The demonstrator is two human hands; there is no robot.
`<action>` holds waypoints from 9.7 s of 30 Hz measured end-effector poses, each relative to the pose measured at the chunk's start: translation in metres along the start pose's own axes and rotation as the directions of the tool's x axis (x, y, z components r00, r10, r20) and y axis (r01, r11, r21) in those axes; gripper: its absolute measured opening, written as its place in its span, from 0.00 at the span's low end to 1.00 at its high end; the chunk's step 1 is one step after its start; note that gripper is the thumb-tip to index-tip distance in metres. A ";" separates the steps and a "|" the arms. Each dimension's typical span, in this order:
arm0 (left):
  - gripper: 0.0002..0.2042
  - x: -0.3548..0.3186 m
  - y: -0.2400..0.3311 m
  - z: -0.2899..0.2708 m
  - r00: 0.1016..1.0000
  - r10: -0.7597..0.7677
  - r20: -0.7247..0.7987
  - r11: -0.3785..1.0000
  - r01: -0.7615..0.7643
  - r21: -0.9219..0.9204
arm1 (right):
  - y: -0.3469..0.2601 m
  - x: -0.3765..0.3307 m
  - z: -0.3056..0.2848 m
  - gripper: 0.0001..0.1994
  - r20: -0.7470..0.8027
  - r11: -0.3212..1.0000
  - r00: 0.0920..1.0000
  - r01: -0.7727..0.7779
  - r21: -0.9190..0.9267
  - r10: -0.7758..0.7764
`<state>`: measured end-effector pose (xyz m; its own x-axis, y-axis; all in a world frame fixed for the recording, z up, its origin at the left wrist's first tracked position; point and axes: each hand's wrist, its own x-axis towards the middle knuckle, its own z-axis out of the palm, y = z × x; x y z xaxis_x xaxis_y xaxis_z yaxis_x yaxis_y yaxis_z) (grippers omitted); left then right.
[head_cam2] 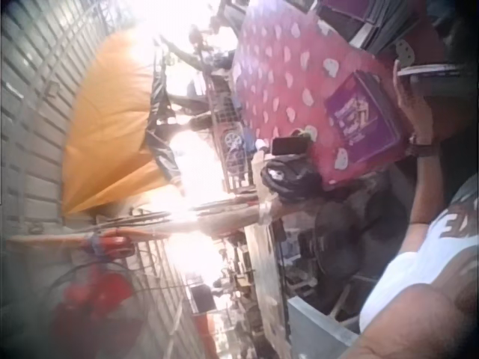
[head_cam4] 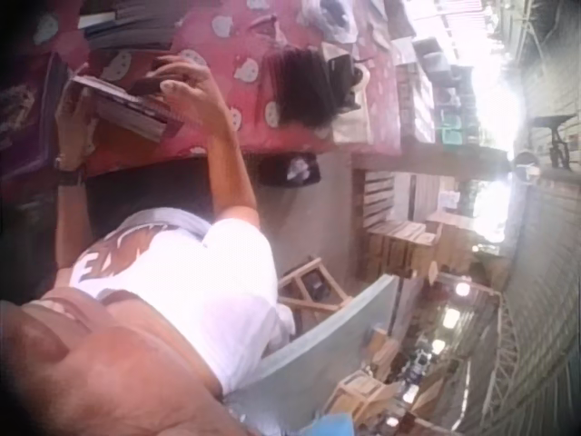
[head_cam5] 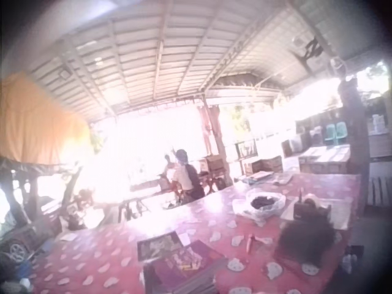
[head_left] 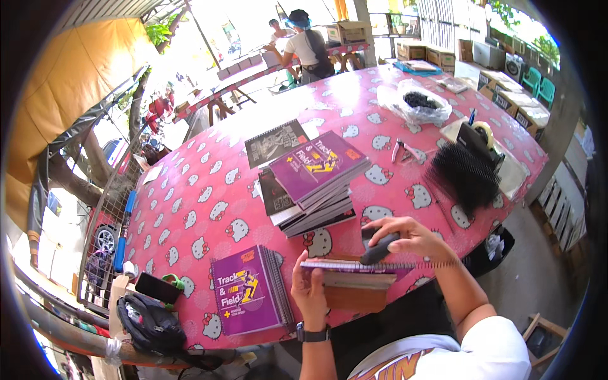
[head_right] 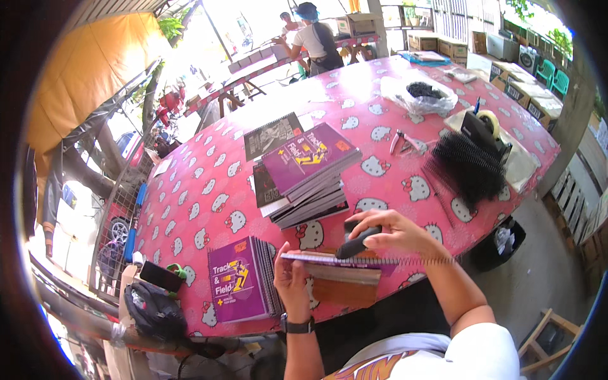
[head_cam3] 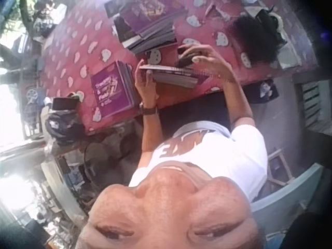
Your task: The person binds multiple notebooks by manually threading black plastic coils through the pre-punched holes in the covers and pages, handling each notebook one at a time and placing them on a stack when finished.
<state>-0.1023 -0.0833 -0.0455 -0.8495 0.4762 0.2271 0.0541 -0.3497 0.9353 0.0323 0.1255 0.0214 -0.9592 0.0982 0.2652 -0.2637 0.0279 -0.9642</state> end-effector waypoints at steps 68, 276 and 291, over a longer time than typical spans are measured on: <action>0.08 -0.024 0.052 0.069 0.940 0.280 0.195 0.947 -0.304 0.108 | -0.063 -0.010 0.047 0.15 -0.045 0.703 0.945 0.207 -0.680 -0.323; 0.17 -0.004 0.030 0.029 0.933 0.352 -0.080 0.930 -0.358 -0.079 | 0.032 -0.046 -0.021 0.10 -0.343 0.995 0.934 0.093 -0.040 -0.101; 0.07 -0.030 -0.018 0.005 0.948 0.183 -0.260 0.977 -0.147 0.152 | 0.071 -0.070 -0.023 0.11 -0.083 0.745 0.978 -0.199 -0.637 0.190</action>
<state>-0.0749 -0.0873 -0.0680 -0.9319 0.1779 0.3161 0.2576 -0.2890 0.9220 0.0828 0.1439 -0.0653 -0.9799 0.1844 0.0763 0.0594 0.6345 -0.7706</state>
